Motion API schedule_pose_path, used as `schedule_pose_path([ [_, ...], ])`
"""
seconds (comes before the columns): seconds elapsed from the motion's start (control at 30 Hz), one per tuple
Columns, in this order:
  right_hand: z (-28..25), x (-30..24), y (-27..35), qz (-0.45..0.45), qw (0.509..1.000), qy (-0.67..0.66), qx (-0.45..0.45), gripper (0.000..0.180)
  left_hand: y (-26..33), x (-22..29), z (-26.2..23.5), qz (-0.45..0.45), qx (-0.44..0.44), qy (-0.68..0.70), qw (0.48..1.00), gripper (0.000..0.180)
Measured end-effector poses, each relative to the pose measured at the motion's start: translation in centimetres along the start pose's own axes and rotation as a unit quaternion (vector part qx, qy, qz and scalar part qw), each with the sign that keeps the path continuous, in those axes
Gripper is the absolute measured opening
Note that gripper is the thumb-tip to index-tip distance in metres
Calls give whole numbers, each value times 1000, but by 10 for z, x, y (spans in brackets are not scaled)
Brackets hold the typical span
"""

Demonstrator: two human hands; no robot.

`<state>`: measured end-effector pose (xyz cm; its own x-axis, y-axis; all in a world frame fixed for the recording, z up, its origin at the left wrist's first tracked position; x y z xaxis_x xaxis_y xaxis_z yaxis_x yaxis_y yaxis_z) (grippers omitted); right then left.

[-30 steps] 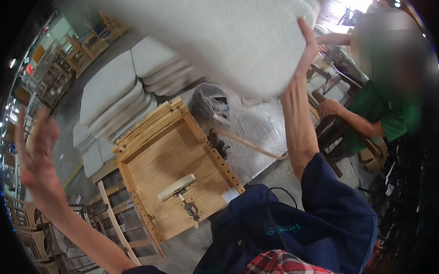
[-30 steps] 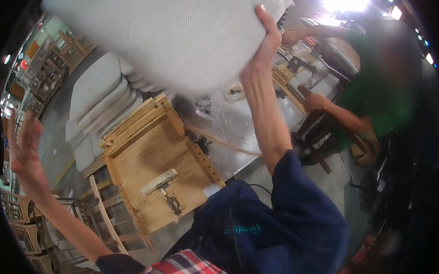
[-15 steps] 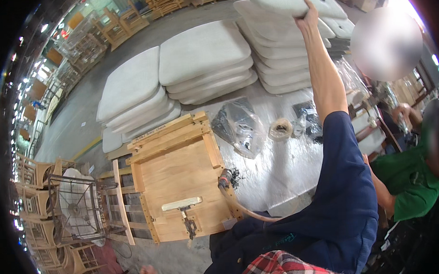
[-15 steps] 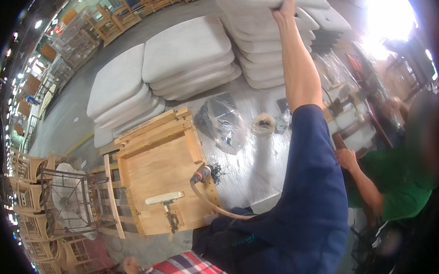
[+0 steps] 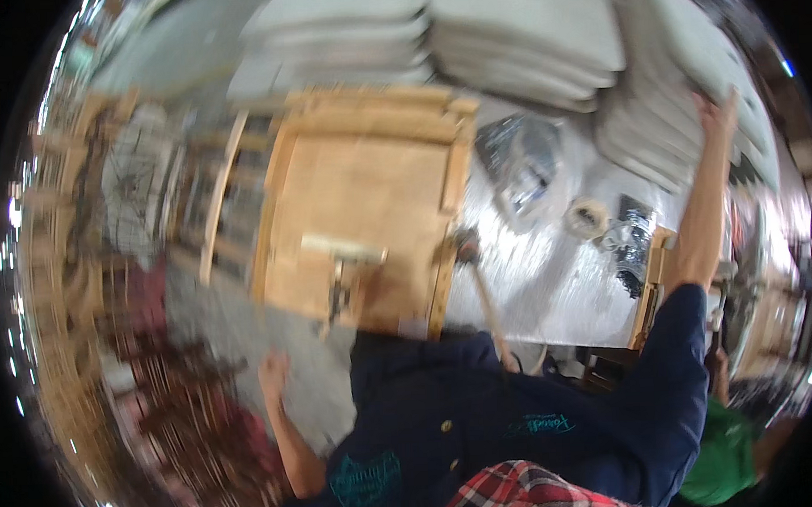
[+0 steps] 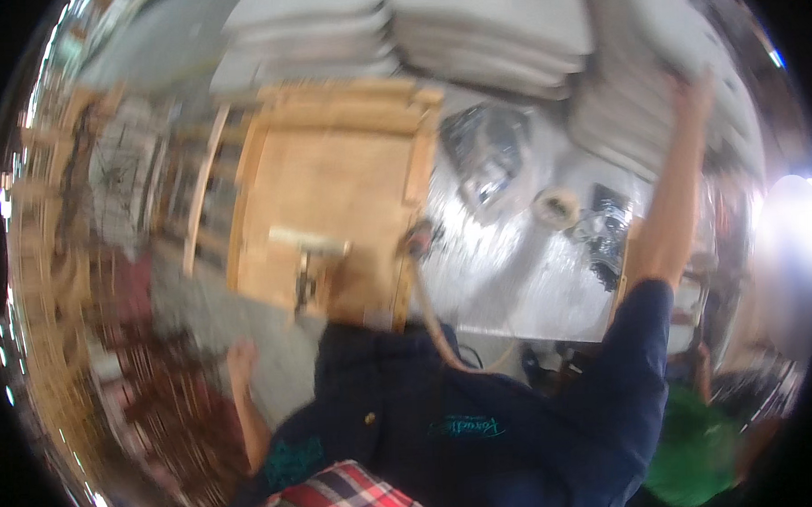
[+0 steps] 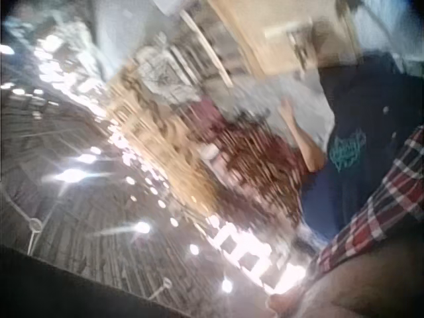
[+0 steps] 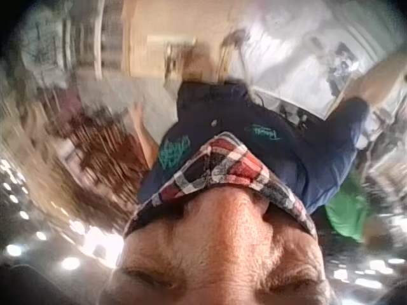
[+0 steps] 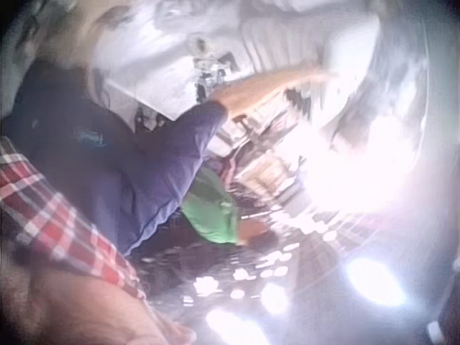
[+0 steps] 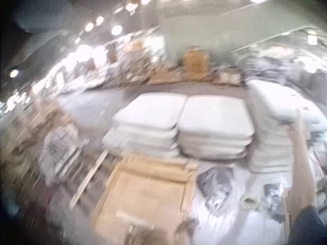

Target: The person attaches white foam seat cushions to wooden chair frames using a pneumatic drill. They repeatedly remove and replace cushions, align them on the jig, and fasten them with screws. The process is repeated for multiple cushions in a workshop setting.

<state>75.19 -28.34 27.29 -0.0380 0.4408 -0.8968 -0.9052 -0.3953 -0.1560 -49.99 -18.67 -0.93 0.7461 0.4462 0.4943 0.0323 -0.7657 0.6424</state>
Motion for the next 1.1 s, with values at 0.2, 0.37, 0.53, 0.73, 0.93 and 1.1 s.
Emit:
schedule_pose_path([
  [0.2,104,-17,274,73,972,193,-111,74,-26,71,24,85,-36,114,989,62],
  [0.37,66,-26,348,66,889,419,-173,64,-64,51,25,116,-41,201,972,55],
  [0.53,159,-63,459,-6,908,412,-79,59,-138,115,-3,220,56,163,960,49],
  [0.73,338,-5,510,32,942,292,-164,55,-229,229,-31,337,166,-87,923,75],
  [0.93,465,117,503,184,944,124,-244,56,-306,233,-1,263,68,-182,945,80],
  [1.1,519,211,420,235,946,84,-208,69,-301,240,-1,235,53,-186,952,77],
])
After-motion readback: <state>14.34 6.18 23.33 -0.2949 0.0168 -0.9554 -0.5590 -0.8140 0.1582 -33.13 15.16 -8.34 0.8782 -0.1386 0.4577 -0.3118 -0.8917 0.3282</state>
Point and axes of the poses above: each hand's wrist, its own y-axis away from the middle knuckle, its own z-axis out of the palm, x = y × z, the point moved 9 cm from there along -y, towards the middle knuckle, and after that the axes turned 10 degrees about -x, right-handed, at the moved point
